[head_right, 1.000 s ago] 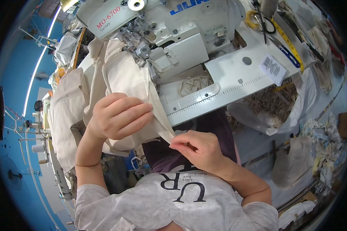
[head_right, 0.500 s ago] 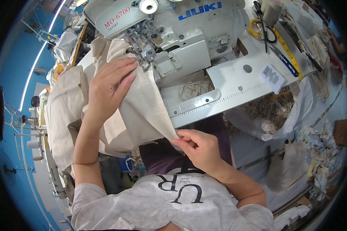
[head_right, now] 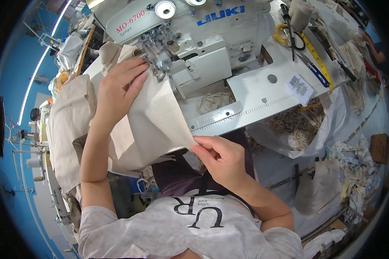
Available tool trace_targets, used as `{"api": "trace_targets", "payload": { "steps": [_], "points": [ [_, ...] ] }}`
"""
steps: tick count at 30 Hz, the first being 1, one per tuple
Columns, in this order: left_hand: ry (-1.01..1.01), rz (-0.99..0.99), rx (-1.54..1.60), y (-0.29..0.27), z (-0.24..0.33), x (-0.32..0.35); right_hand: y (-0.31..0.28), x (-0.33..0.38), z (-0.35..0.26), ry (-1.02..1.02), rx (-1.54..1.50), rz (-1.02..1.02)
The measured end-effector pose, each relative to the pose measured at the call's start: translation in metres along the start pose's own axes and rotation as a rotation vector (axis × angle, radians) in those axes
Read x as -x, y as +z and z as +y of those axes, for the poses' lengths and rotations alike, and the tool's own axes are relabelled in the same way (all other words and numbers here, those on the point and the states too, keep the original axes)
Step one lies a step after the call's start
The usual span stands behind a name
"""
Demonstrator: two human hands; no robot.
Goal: The person aligns fabric pieces on a workstation, inserts a clothing label along the edge, and stitches the fabric pieces together using a sewing machine.
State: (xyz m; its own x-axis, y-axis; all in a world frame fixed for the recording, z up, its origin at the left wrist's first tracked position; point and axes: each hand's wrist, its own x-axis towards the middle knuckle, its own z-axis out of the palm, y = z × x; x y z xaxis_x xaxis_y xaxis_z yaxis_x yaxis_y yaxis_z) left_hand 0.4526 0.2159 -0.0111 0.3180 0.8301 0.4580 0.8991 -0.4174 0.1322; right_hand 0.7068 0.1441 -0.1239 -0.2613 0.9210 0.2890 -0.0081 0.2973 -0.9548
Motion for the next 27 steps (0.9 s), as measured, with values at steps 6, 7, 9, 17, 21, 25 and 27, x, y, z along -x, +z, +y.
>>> {"api": "trace_targets", "payload": {
  "steps": [6, 7, 9, 17, 21, 25, 27],
  "points": [
    [0.064, 0.055, -0.027, -0.002, 0.004, 0.0, 0.0, -0.004, 0.0, 0.124, -0.051, -0.015],
    [0.087, 0.099, -0.037, -0.003, 0.01, 0.004, -0.003, -0.007, 0.004, 0.087, -0.039, -0.032],
    [0.113, 0.136, -0.045, -0.006, 0.021, 0.014, -0.005, -0.011, 0.006, 0.054, -0.03, -0.045],
    [0.33, -0.019, -0.019, -0.015, 0.047, 0.02, 0.003, -0.02, -0.026, -0.15, 0.032, -0.072],
    [0.502, -0.135, -0.118, -0.011, 0.051, 0.018, 0.005, -0.022, -0.026, -0.098, -0.005, -0.115],
    [0.538, -0.08, -0.078, -0.012, 0.042, 0.019, 0.003, -0.019, -0.015, 0.0, -0.089, -0.119],
    [0.562, -0.011, -0.061, -0.017, 0.034, 0.026, 0.007, -0.018, -0.02, 0.162, -0.152, -0.116]
  ]
}}
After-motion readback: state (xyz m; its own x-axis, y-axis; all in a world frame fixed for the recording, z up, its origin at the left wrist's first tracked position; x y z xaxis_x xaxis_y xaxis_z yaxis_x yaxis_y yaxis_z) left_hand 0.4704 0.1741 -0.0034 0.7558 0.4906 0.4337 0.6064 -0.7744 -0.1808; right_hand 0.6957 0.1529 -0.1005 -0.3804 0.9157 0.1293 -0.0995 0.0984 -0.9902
